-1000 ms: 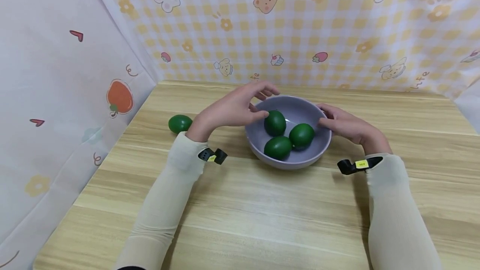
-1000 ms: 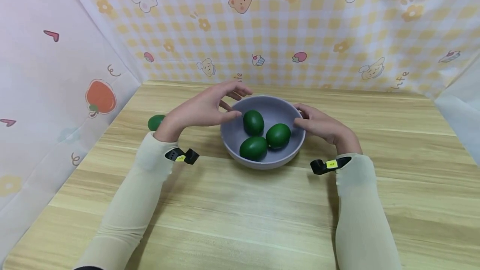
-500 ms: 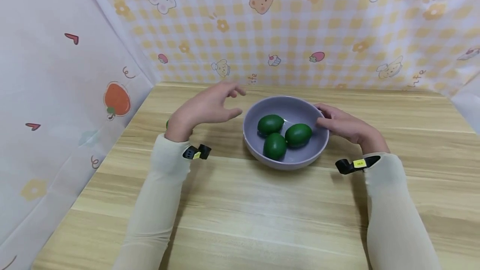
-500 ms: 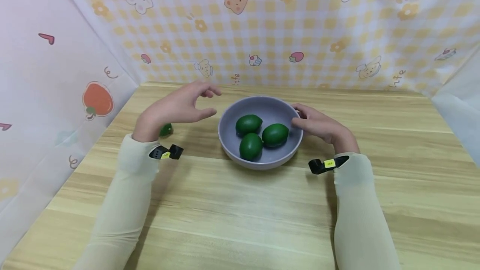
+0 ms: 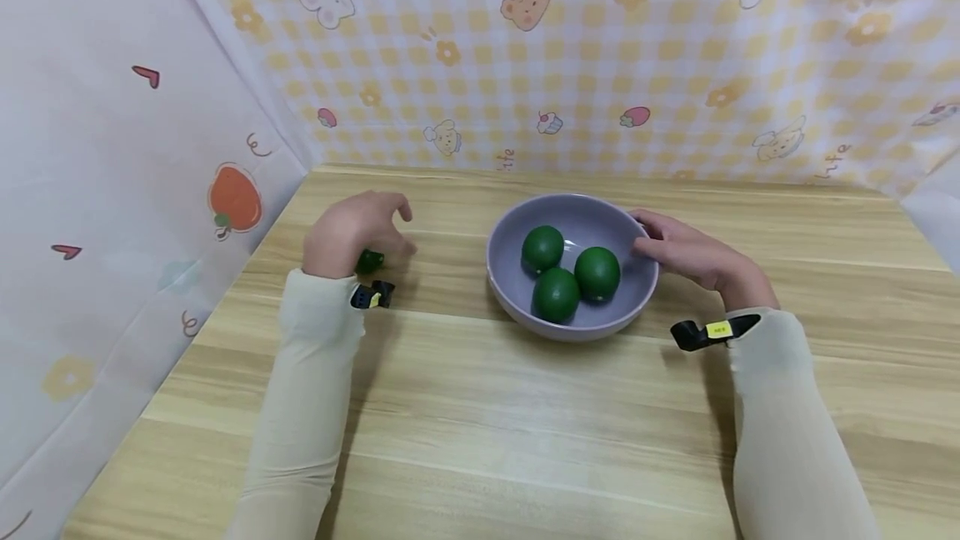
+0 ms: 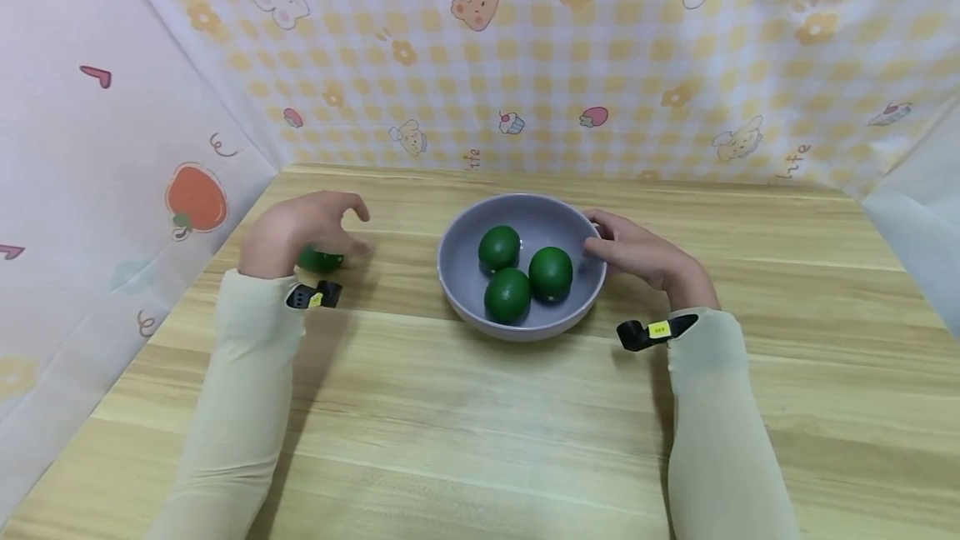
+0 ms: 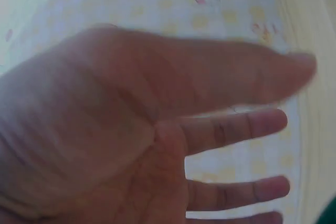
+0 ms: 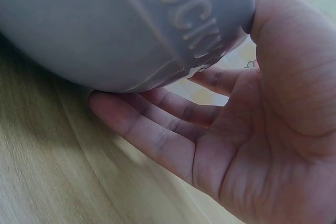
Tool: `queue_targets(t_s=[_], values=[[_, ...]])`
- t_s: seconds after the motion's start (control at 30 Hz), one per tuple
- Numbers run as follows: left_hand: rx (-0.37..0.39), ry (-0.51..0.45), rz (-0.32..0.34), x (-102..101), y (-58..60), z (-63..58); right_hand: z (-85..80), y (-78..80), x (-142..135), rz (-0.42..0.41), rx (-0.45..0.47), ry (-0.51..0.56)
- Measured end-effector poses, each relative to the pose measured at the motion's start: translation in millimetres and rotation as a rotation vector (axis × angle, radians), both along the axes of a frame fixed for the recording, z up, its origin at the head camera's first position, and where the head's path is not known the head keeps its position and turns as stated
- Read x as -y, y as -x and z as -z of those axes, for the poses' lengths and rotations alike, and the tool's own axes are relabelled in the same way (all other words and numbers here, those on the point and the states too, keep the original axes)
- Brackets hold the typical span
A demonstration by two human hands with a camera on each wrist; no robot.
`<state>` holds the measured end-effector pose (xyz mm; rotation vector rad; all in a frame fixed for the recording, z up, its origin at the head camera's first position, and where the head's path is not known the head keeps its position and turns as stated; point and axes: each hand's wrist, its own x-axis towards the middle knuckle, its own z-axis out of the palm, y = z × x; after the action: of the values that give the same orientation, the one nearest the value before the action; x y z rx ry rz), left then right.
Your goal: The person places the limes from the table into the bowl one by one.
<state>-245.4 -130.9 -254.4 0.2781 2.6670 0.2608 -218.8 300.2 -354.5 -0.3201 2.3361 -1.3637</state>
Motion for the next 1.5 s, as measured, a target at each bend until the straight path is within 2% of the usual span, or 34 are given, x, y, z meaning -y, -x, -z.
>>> queue_targets(t_s=[0.1, 0.27, 0.4, 0.6, 0.8, 0.9, 1.13, 1.33, 1.5], values=[[0.045, 0.041, -0.060, 10, 4.1, 4.9, -0.6, 0.1, 1, 0.002, -0.001, 0.005], [0.121, 0.068, -0.121, 25, 12.8, 14.8, -0.9, 0.6, 1, 0.003, 0.004, 0.011], [0.151, 0.043, -0.144, 34, 19.3, 21.8, -0.8, 1.9, 0, -0.002, 0.003, 0.011], [0.167, 0.027, -0.164, 39, 22.1, 24.0, -2.3, 2.9, 0, -0.005, 0.001, -0.001], [0.144, 0.059, -0.124, 38, 22.7, 23.3, -0.7, 3.4, 0, -0.005, 0.001, -0.001], [0.115, 0.041, -0.107, 36, 23.2, 23.0, 0.1, 2.8, -1, -0.001, 0.005, -0.001], [0.074, -0.057, -0.062, 29, 23.8, 20.3, -0.1, 1.2, -1, 0.004, 0.008, 0.001], [0.012, -0.112, 0.036, 26, 23.6, 17.7, 0.3, 0.3, -1, 0.006, 0.007, 0.009], [-0.026, -0.235, 0.115, 25, 25.1, 18.5, 1.2, 0.3, 0, -0.003, 0.005, 0.025]])
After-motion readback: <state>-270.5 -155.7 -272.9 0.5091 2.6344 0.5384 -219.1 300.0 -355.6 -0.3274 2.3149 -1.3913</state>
